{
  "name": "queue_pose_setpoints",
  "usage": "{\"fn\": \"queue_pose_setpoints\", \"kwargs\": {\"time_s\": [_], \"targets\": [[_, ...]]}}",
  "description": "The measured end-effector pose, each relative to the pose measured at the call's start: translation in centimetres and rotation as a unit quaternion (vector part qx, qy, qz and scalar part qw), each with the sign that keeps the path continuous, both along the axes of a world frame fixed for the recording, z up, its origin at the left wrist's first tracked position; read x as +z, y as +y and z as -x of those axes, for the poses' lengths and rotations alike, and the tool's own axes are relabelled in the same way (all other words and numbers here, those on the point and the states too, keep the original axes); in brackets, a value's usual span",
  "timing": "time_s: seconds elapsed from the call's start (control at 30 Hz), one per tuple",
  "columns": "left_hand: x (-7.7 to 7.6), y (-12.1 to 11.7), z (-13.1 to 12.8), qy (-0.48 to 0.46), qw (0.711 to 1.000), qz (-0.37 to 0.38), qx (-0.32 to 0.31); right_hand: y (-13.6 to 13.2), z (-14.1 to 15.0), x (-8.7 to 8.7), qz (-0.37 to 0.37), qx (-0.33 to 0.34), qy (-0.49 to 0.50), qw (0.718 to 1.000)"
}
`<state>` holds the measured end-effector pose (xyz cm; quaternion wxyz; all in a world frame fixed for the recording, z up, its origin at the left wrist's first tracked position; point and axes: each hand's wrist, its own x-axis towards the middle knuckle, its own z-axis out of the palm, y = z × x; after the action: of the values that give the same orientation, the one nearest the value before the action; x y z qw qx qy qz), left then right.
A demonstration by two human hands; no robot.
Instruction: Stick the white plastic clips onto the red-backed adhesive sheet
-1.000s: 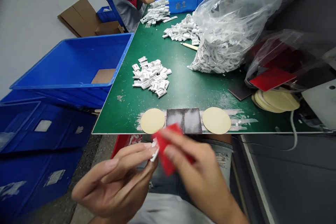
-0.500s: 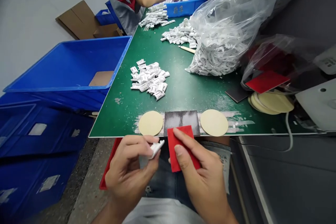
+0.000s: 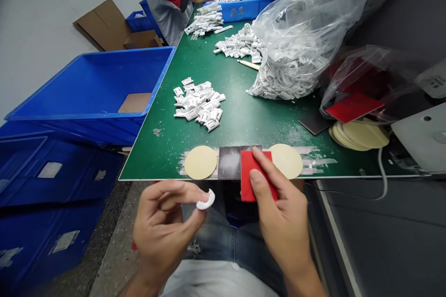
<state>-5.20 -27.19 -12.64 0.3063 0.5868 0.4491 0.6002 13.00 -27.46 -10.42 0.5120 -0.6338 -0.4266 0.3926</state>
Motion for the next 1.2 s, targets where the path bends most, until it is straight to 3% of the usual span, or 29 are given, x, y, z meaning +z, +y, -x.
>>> {"fn": "queue_pose_setpoints", "kwargs": {"time_s": [0.13, 0.17, 0.27, 0.3, 0.4, 0.5, 0.6, 0.73, 0.8, 0.9, 0.97, 1.0, 1.1, 1.13, 1.2], "targets": [[-0.3, 0.4, 0.7, 0.038, 0.997, -0.042, -0.054, 0.2, -0.6, -0.6, 0.012, 0.187, 0.050, 0.981], [-0.3, 0.4, 0.8, 0.034, 0.997, -0.041, -0.062, 0.3, -0.5, -0.8, 0.015, 0.172, 0.059, 0.983], [0.0, 0.5, 0.8, 0.004, 0.997, 0.011, -0.074, 0.3, 0.0, -1.2, 0.017, 0.015, 0.095, 0.995], [0.1, 0.5, 0.8, -0.020, 0.996, 0.045, -0.075, 0.2, 0.1, -1.2, 0.020, -0.001, 0.112, 0.994], [0.7, 0.4, 0.6, -0.113, 0.980, 0.137, -0.084, -0.1, 0.5, -0.9, 0.033, 0.032, 0.156, 0.987], [0.9, 0.3, 0.3, -0.148, 0.970, 0.168, -0.090, -0.4, 0.1, -0.7, 0.026, 0.053, 0.172, 0.983], [0.7, 0.0, -0.1, -0.112, 0.982, 0.140, -0.052, -0.8, -0.3, -0.7, 0.019, 0.071, 0.149, 0.986], [0.0, -0.2, -0.4, -0.004, 1.000, 0.002, -0.002, -1.3, -0.1, -0.5, 0.045, 0.034, 0.123, 0.991], [-0.4, -0.3, -0.5, 0.026, 0.999, -0.037, 0.009, -1.3, 0.0, -0.4, 0.043, 0.100, 0.109, 0.988], [-0.6, -0.4, -0.5, 0.044, 0.998, -0.051, 0.021, -1.1, -0.4, -0.4, 0.015, 0.273, 0.082, 0.959], [-0.6, -0.5, -0.5, 0.052, 0.997, -0.059, 0.023, -1.0, -0.6, -0.2, 0.007, 0.316, 0.080, 0.945], [-0.6, -0.5, -0.4, 0.057, 0.996, -0.068, 0.023, -1.0, -0.6, 0.0, 0.009, 0.281, 0.069, 0.957], [-0.6, -0.4, -0.2, 0.079, 0.991, -0.104, 0.028, -1.3, -0.3, 0.6, 0.020, 0.077, 0.004, 0.997], [-0.5, -0.4, -0.2, 0.085, 0.990, -0.109, 0.027, -1.4, -0.1, 0.8, 0.018, 0.049, -0.009, 0.999], [-0.4, -0.2, -0.1, 0.084, 0.990, -0.108, 0.018, -1.3, 0.1, 0.9, 0.016, 0.099, -0.008, 0.995]]}}
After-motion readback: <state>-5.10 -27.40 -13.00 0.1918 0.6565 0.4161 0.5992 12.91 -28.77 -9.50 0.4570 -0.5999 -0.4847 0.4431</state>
